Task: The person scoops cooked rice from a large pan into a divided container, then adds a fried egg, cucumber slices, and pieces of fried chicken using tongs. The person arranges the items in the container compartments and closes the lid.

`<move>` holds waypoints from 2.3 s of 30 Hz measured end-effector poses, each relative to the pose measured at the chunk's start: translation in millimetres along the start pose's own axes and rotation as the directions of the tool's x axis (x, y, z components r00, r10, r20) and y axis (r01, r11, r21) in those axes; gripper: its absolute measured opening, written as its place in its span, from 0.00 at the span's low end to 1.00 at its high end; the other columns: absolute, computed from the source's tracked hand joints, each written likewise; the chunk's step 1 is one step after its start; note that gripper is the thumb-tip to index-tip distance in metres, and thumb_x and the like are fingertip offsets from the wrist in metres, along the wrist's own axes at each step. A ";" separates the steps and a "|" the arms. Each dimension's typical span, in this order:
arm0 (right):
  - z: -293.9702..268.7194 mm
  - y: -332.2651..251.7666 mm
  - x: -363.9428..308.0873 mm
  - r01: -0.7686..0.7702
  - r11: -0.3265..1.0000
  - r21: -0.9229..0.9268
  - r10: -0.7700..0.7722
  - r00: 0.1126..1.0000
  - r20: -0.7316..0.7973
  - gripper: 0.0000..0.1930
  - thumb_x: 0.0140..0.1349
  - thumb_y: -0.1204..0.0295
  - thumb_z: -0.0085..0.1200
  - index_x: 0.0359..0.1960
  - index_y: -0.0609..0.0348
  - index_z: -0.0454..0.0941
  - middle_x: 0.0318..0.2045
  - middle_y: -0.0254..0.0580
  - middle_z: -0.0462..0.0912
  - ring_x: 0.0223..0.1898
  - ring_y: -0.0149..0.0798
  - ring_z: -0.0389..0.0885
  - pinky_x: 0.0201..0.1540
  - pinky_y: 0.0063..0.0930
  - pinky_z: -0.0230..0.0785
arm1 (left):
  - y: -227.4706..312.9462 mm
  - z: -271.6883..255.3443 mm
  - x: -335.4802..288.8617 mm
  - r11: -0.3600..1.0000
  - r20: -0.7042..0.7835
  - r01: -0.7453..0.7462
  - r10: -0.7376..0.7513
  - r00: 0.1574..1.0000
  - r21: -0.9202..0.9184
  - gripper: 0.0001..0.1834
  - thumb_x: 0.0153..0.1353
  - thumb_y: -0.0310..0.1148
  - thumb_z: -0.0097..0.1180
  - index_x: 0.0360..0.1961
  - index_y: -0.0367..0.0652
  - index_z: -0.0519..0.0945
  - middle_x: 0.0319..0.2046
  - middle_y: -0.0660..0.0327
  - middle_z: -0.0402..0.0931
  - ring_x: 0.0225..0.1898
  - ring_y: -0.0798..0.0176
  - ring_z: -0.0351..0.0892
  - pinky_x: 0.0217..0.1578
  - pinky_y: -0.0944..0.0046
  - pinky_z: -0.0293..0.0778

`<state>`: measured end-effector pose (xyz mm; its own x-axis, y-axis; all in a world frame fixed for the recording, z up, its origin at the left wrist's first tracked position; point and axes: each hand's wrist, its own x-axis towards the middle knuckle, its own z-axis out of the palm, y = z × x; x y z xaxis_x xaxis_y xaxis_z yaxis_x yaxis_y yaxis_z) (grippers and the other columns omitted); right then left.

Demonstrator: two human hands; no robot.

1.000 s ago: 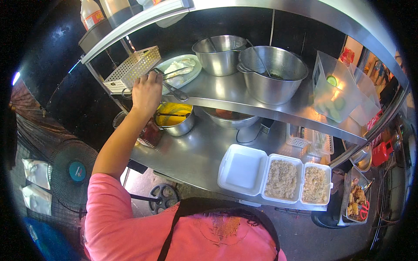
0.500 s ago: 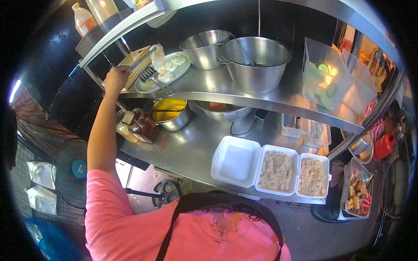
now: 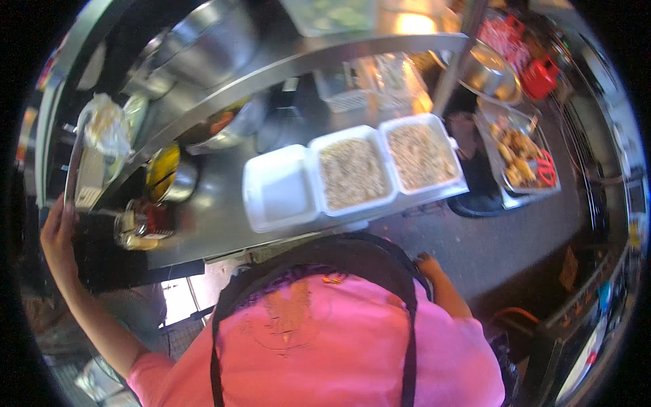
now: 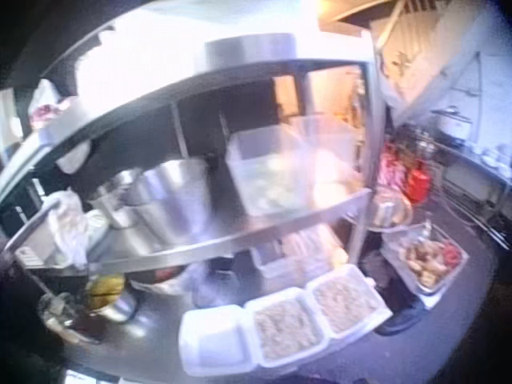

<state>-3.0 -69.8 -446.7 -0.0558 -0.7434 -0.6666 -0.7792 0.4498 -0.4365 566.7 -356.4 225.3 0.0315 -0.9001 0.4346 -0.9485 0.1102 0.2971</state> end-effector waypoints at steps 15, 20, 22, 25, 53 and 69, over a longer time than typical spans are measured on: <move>-28.8 24.3 -49.5 -0.076 0.580 0.811 -0.055 0.990 0.132 0.28 0.64 0.53 0.50 0.63 0.52 0.69 0.58 0.42 0.74 0.55 0.41 0.73 0.57 0.42 0.65 | 139.8 310.0 -139.1 0.693 -0.049 -0.693 0.713 0.699 0.198 0.05 0.52 0.28 0.58 0.31 0.46 0.83 0.23 0.62 0.74 0.23 0.60 0.74 0.23 0.60 0.70; -187.5 -34.4 -110.6 -0.097 0.995 -0.038 0.104 0.966 0.238 0.29 0.61 0.42 0.49 0.48 0.54 0.82 0.48 0.51 0.82 0.51 0.50 0.77 0.56 0.44 0.65 | 167.8 340.2 -171.2 0.697 0.141 -0.711 0.698 0.703 0.093 0.17 0.51 0.32 0.57 0.44 0.46 0.80 0.31 0.63 0.75 0.31 0.58 0.76 0.31 0.58 0.72; -246.2 -55.8 -129.5 0.115 0.993 -0.041 -0.110 0.989 0.100 0.29 0.61 0.41 0.48 0.40 0.56 0.84 0.42 0.53 0.83 0.44 0.53 0.80 0.50 0.45 0.69 | 179.0 327.5 -175.8 0.739 0.163 -0.671 0.656 0.737 0.058 0.19 0.50 0.33 0.61 0.45 0.46 0.79 0.33 0.62 0.75 0.33 0.57 0.77 0.33 0.57 0.72; -340.1 -100.0 -147.2 0.536 0.843 -0.044 -0.494 0.740 -0.456 0.15 0.63 0.59 0.53 0.36 0.59 0.82 0.38 0.54 0.83 0.37 0.53 0.81 0.43 0.41 0.72 | 171.9 302.2 -184.1 0.825 0.236 -0.564 0.543 0.806 0.024 0.22 0.48 0.34 0.64 0.47 0.45 0.79 0.34 0.60 0.76 0.35 0.55 0.77 0.36 0.56 0.72; -790.7 -278.3 -256.7 0.396 0.855 -0.335 -0.466 0.304 -0.831 0.11 0.58 0.66 0.63 0.37 0.57 0.78 0.25 0.33 0.79 0.22 0.25 0.75 0.24 0.20 0.68 | 194.7 231.3 -212.8 0.947 0.173 -0.320 0.312 0.934 0.017 0.25 0.46 0.29 0.68 0.48 0.42 0.79 0.38 0.53 0.76 0.39 0.47 0.77 0.40 0.54 0.73; -634.9 -341.6 -208.8 0.937 0.226 -0.266 -0.358 -0.174 -0.917 0.14 0.63 0.70 0.53 0.51 0.50 0.73 0.34 0.43 0.82 0.36 0.33 0.80 0.39 0.28 0.71 | 201.3 260.6 -201.0 0.932 0.140 -0.321 0.345 0.928 -0.168 0.25 0.47 0.28 0.67 0.49 0.41 0.78 0.36 0.53 0.76 0.34 0.51 0.79 0.35 0.56 0.74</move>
<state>-121.6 -382.5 225.2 -0.2837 -0.4860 0.8266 -0.3945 -0.7265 -0.5626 287.3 -263.1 -23.9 -0.3418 -0.8566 0.3866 -0.8413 0.4622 0.2802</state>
